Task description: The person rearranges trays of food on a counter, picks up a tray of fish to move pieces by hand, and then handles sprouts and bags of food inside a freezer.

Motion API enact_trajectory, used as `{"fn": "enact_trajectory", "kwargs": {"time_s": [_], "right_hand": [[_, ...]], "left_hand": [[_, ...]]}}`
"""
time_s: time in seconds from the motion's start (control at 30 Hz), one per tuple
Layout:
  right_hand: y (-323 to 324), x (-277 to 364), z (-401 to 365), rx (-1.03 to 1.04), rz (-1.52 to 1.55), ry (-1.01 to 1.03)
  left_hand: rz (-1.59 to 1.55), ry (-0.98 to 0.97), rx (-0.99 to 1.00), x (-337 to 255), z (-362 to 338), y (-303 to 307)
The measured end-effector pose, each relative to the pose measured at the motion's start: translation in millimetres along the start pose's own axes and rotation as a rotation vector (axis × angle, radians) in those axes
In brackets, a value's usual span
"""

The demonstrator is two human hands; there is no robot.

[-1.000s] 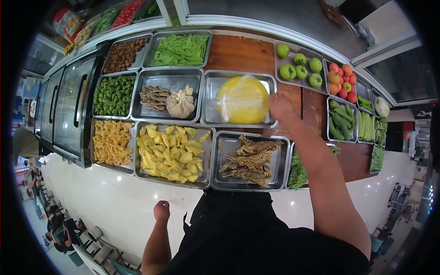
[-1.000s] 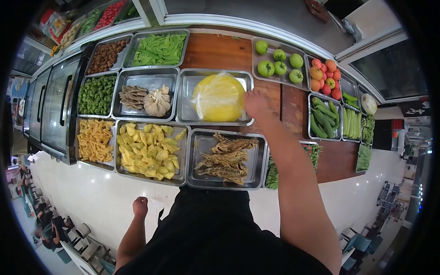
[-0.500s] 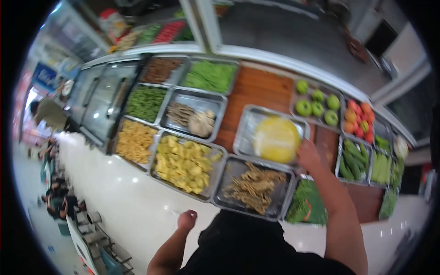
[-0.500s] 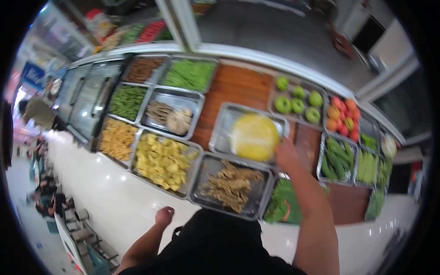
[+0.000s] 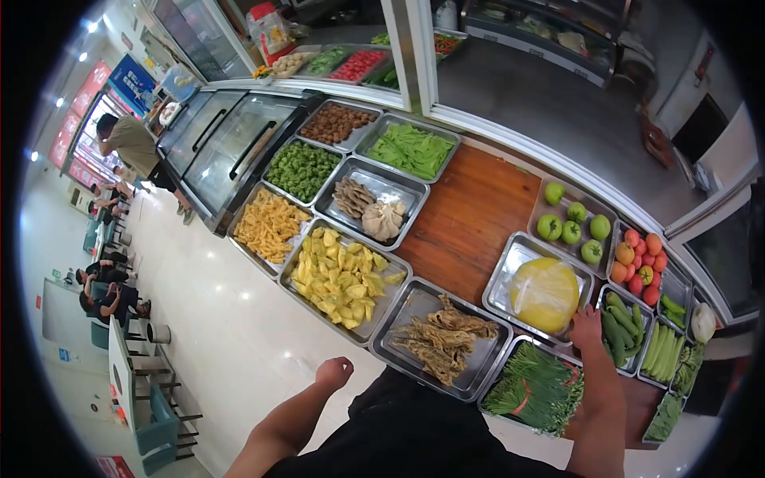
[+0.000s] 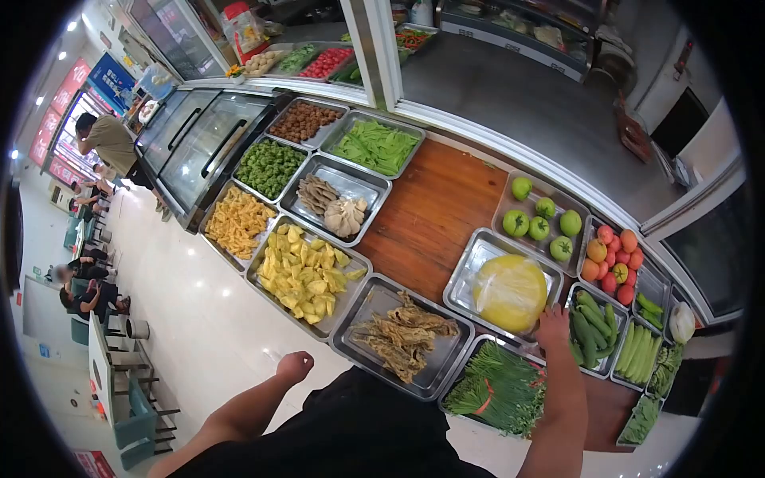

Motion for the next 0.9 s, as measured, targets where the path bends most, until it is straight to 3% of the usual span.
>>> {"fn": "enact_trajectory", "kwargs": {"time_s": [0.07,0.1,0.17,0.2,0.23,0.3,0.37,0.5,0.57,0.6,0.7,0.87,0.9], "right_hand": [[-21.7,-15.4,-3.4,0.036,0.204,-0.200],[-25.4,-18.4,-5.4,-0.077,0.207,-0.244],[-17.0,-24.6,-11.2,-0.104,0.521,-0.605],[-26.4,-29.9,-15.8,-0.028,0.453,-0.768],[-64.9,-43.2,-11.8,-0.120,0.464,-0.756],[-64.5,-56.3,-10.9,-0.113,0.528,-0.848],[-96.0,-74.6,1.7,-0.052,0.469,-0.768],[-87.8,-85.2,-0.9,-0.216,0.548,-0.812],[-84.0,-70.0,-22.0,0.213,1.232,-1.187],[-83.4,-61.9,-22.8,0.224,1.442,-1.220],[-56.2,-59.0,-26.8,0.186,1.615,-1.264],[-13.9,-79.3,-39.9,0.178,1.531,-1.107],[-35.0,-95.3,-44.2,0.105,1.592,-1.126]], "left_hand": [[0.003,-0.027,0.006,-3.7,-0.7,-5.0],[0.010,-0.048,0.031,-2.8,-1.1,-11.6],[-0.004,-0.067,-0.024,0.6,0.7,-20.4],[-0.015,-0.032,0.008,-3.9,-1.2,-18.5],[-0.043,-0.036,-0.004,-9.2,-2.7,-14.6],[-0.004,-0.035,-0.017,-13.3,-1.8,-12.2],[0.007,-0.034,-0.021,-21.1,-4.3,-4.6],[-0.042,-0.016,-0.085,-26.3,-5.6,12.1],[-0.043,-0.013,-0.105,-20.6,-8.6,11.5],[-0.043,0.000,-0.092,-20.1,-11.8,12.9],[-0.033,0.037,-0.087,-7.3,-18.2,7.7],[-0.055,0.049,-0.087,18.9,-22.3,-4.2],[-0.060,0.044,-0.100,24.7,-23.5,-7.1]]}}
Point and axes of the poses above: each hand's wrist, its own z-axis towards the middle knuckle, its own y-axis out of the back of the hand, x = y × z, the point moved 8 cm from there along z, towards the middle knuckle, and after that the axes turned 15 degrees about -x, right-handed, at the moved point
